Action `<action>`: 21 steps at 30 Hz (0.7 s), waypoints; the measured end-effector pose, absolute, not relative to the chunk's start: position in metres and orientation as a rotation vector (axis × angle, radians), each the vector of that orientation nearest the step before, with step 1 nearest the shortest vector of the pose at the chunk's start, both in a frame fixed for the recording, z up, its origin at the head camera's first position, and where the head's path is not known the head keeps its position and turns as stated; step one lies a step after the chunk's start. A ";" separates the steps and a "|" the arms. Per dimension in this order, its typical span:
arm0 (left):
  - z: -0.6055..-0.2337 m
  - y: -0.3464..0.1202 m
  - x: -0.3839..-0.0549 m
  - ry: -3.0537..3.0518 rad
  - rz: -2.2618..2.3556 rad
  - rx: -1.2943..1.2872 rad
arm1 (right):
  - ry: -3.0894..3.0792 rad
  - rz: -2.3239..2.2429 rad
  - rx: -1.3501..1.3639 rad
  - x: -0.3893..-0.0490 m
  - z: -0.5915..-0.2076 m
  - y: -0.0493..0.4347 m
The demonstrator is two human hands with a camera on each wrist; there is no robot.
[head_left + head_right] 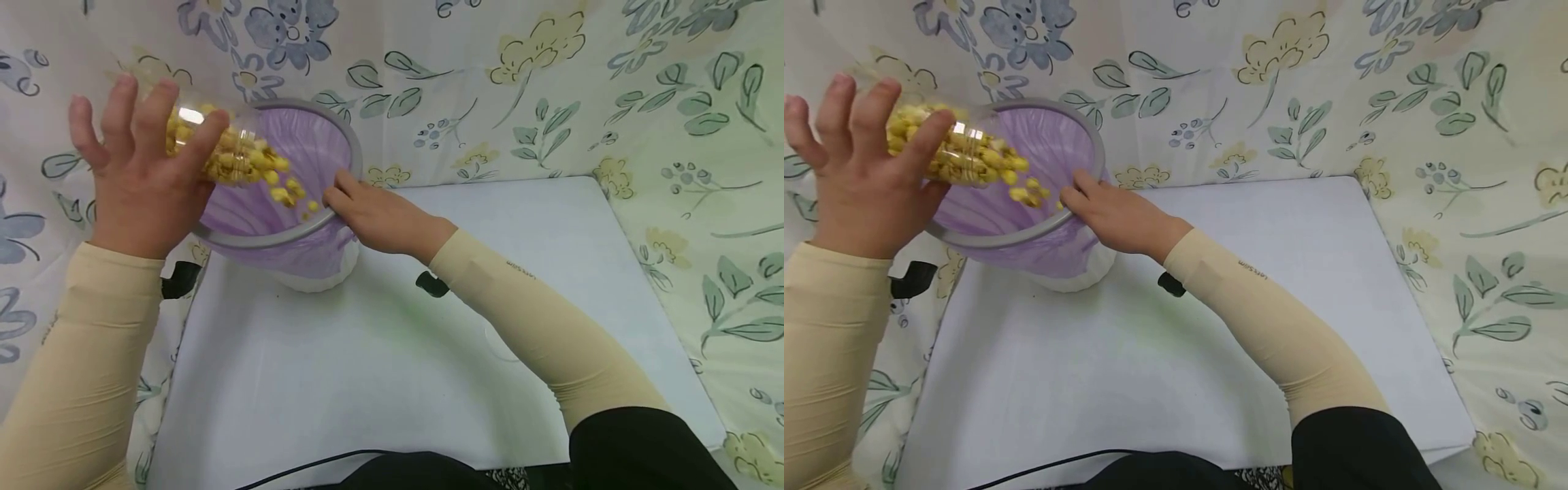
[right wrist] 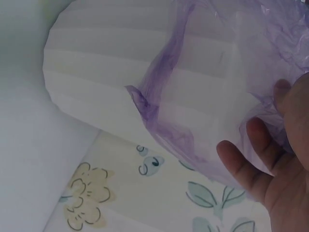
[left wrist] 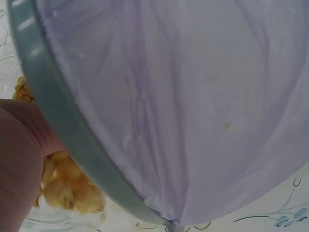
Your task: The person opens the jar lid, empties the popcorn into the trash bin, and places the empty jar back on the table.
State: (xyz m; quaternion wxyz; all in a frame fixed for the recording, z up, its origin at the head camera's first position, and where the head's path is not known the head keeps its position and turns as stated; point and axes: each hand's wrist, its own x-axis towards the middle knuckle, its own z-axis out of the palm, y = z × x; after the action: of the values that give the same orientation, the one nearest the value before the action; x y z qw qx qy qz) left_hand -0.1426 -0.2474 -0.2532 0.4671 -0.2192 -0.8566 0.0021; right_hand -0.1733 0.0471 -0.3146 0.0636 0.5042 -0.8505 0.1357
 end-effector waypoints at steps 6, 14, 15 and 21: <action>-0.254 -0.248 -0.143 -2.090 0.030 -0.539 | -2.563 0.421 1.526 -0.174 -0.315 0.047; -0.255 -0.243 -0.143 -2.029 0.062 -0.568 | -2.570 0.412 1.517 -0.174 -0.316 0.047; -0.255 -0.242 -0.142 -2.026 0.088 -0.581 | -2.571 0.416 1.520 -0.174 -0.315 0.047; -0.258 -0.239 -0.145 -1.984 0.194 -0.707 | -2.566 0.432 1.523 -0.174 -0.316 0.047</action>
State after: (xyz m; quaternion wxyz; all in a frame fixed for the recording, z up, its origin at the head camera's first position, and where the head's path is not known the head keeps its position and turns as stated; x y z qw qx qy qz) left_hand -0.1451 -0.2386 -0.2582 0.4910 -0.2910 -0.8172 0.0799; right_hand -0.1737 0.0466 -0.3165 0.0634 0.5040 -0.8494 0.1431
